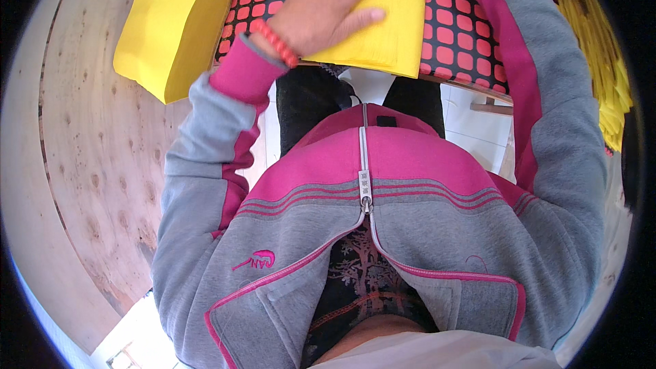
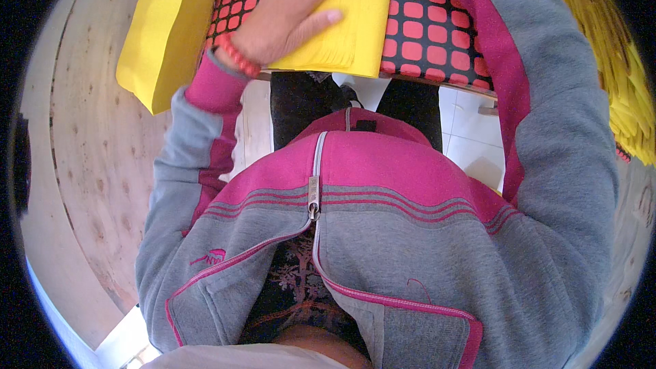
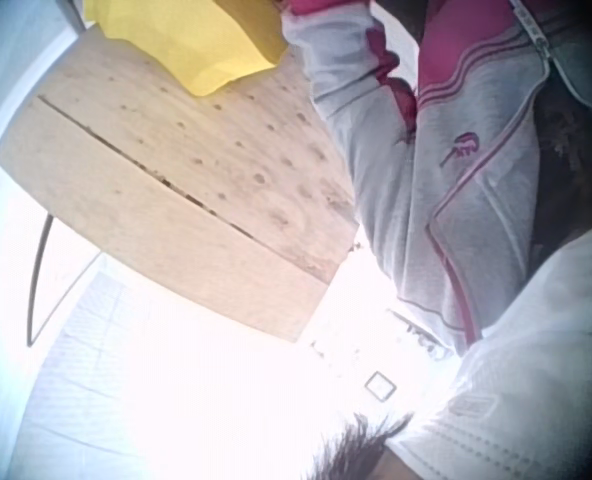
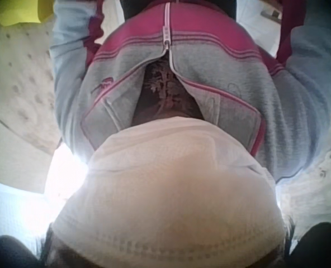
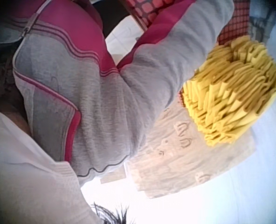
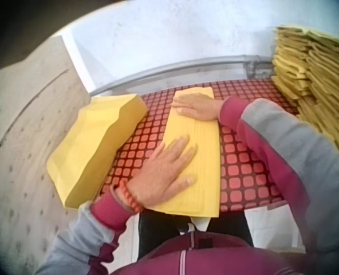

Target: The person repeatedly folds yellow paper sheets in half on a patterned table, then stacks the folded sheets. The person handles the sheets one at a time, aligns edges, and presses creases before stacking.

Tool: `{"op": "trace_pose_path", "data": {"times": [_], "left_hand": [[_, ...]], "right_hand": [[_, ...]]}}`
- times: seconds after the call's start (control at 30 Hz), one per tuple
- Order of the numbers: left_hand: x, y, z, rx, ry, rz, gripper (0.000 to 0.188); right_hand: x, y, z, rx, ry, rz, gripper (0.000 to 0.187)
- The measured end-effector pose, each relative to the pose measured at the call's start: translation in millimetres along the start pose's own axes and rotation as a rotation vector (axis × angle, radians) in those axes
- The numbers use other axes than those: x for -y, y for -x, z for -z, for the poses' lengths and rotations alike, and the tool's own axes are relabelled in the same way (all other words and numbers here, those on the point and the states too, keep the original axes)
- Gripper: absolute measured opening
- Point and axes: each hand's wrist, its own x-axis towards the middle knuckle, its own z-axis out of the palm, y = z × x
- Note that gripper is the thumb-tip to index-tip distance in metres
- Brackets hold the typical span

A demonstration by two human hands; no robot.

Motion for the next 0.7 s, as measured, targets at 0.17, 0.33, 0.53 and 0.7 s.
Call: {"op": "trace_pose_path", "data": {"times": [0.17, 0.33, 0.53, 0.7], "left_hand": [[-42.7, 41.9, 35.9, 0.279, 0.344, 0.125, 0.072], [-63.7, 80.5, 45.5, 0.281, 0.421, 0.142, 0.074], [-88.2, 125.6, 50.3, -0.09, 0.777, 0.447, 0.052], [-82.2, 128.5, 38.4, -0.178, 1.918, 1.208, 0.049]], "right_hand": [[3.5, 0.5, 3.0, 0.012, -0.014, -0.03, 0.06], [4.7, 1.8, 3.9, -0.008, -0.04, -0.041, 0.061], [-1.8, 2.6, -2.7, -0.059, -0.054, -0.055, 0.061], [42.8, 17.0, 25.4, -0.31, -0.019, -0.127, 0.053]]}}
